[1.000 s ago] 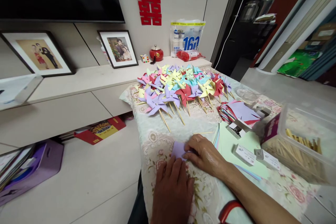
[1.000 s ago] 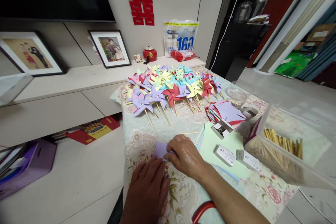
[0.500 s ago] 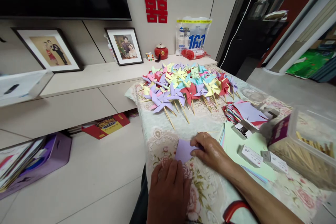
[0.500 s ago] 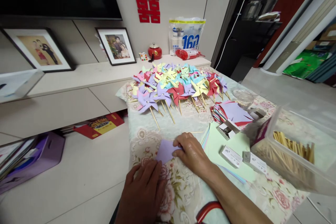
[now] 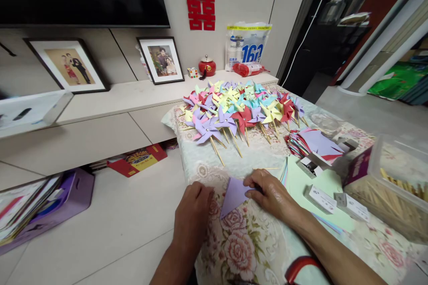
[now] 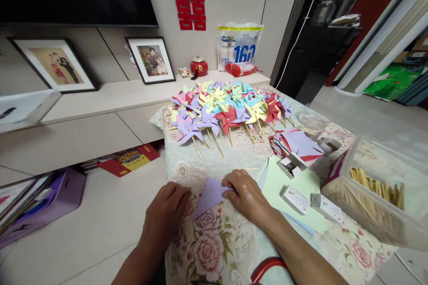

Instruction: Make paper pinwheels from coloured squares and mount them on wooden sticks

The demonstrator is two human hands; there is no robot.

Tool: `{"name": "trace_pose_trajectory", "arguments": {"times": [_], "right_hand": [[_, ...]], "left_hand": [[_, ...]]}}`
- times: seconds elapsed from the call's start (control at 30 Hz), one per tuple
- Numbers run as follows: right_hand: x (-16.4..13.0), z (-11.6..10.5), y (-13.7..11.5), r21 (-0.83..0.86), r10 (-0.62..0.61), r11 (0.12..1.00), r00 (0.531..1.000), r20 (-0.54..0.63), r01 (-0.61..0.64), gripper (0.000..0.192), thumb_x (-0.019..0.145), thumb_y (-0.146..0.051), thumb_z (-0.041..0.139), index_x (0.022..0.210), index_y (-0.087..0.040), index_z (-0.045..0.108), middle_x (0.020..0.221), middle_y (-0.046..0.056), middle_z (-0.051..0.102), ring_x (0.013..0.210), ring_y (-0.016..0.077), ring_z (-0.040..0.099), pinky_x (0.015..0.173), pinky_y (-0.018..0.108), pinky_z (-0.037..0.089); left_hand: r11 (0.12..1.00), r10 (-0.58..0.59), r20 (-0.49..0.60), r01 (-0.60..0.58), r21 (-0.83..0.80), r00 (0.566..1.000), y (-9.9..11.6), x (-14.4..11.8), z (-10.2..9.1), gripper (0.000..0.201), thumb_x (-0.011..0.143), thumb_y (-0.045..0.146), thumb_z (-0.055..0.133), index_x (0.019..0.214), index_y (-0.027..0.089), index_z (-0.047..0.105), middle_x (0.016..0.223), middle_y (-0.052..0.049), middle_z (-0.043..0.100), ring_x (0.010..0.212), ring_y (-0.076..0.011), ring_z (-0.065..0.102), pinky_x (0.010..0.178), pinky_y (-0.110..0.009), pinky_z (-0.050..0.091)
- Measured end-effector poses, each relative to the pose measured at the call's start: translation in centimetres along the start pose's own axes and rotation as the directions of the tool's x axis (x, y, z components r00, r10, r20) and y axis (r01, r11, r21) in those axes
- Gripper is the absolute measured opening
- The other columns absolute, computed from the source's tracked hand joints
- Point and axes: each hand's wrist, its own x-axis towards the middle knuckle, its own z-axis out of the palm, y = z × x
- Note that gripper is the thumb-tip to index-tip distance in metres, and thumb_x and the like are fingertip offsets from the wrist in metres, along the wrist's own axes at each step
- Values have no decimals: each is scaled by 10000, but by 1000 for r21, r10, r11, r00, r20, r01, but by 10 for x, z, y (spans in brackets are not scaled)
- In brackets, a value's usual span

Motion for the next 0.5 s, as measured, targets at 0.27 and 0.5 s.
{"name": "trace_pose_trajectory", "arguments": {"times": [0.27,0.5], "right_hand": [[-1,-4,-6,-11,-50,999,998,-45,49,118,840,-146,687,936,-205,654,898,50,662,902,221,579,802,346,460],[-2,-18,-27,180,-275,929,930,-243,322,172,969,-300,564,980,-195,700,869,63,721,823,176,654,773,298,510]], "left_hand": [[997,-83,127,81,14,988,-9,10,-1,266,940,244,410,803,244,638,871,-34,640,845,-203,613,644,-296,451],[680,-151,313,328,-656,938,32,3,-9,294,878,513,520,808,270,670,692,7,656,614,-193,601,574,-295,502]]}}
